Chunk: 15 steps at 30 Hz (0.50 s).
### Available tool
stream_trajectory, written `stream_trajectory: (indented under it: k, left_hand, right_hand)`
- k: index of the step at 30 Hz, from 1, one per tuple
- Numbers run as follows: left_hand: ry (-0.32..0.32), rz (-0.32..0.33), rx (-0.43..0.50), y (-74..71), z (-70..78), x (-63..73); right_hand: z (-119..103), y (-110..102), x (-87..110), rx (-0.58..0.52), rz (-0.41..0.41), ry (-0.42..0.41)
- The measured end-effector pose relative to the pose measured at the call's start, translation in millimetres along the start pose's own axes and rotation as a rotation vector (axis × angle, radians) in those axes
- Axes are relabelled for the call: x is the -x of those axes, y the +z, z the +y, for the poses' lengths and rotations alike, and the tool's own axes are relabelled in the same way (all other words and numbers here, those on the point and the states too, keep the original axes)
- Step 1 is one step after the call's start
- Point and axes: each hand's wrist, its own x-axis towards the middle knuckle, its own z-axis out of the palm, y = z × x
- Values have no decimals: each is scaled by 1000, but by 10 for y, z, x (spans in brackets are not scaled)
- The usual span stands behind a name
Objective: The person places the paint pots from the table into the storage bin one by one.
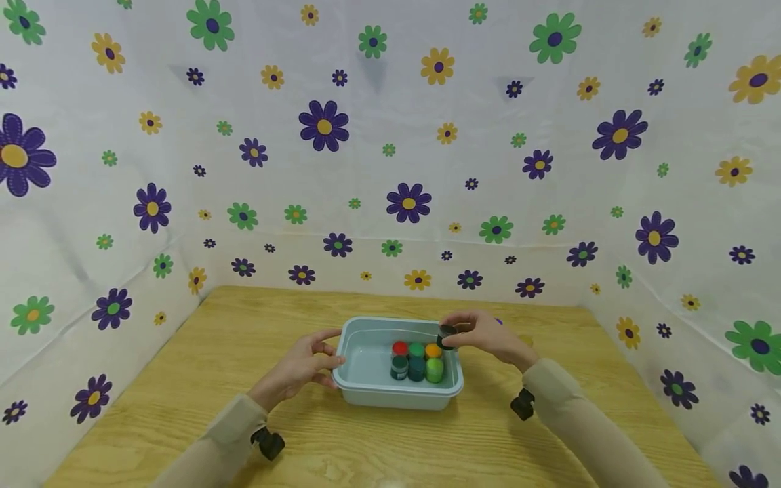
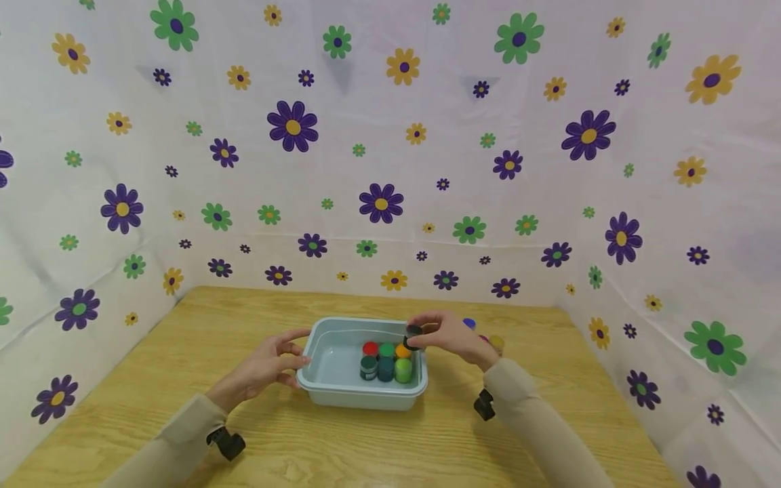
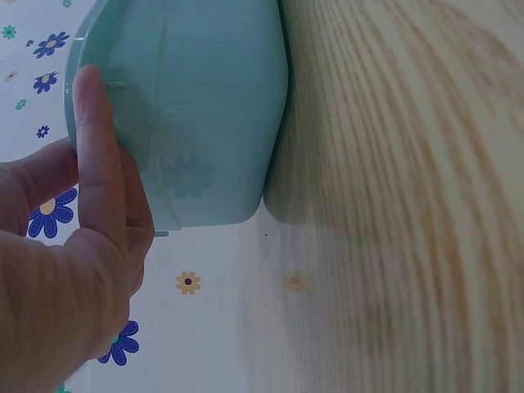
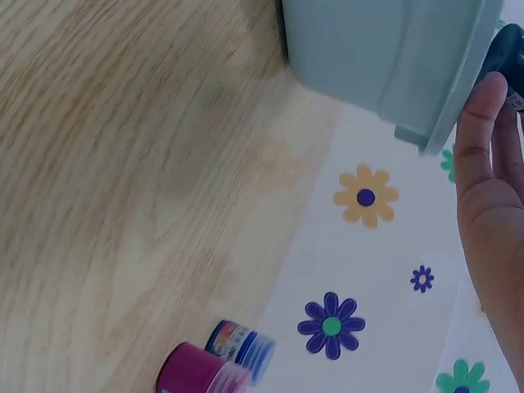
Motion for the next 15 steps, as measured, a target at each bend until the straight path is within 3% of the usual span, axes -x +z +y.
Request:
stream_trajectory:
  k: [15]
  left_hand:
    - [3,4,-22,1,15,6]
  right_hand:
    - [-88,315,-461,149,-100,-42]
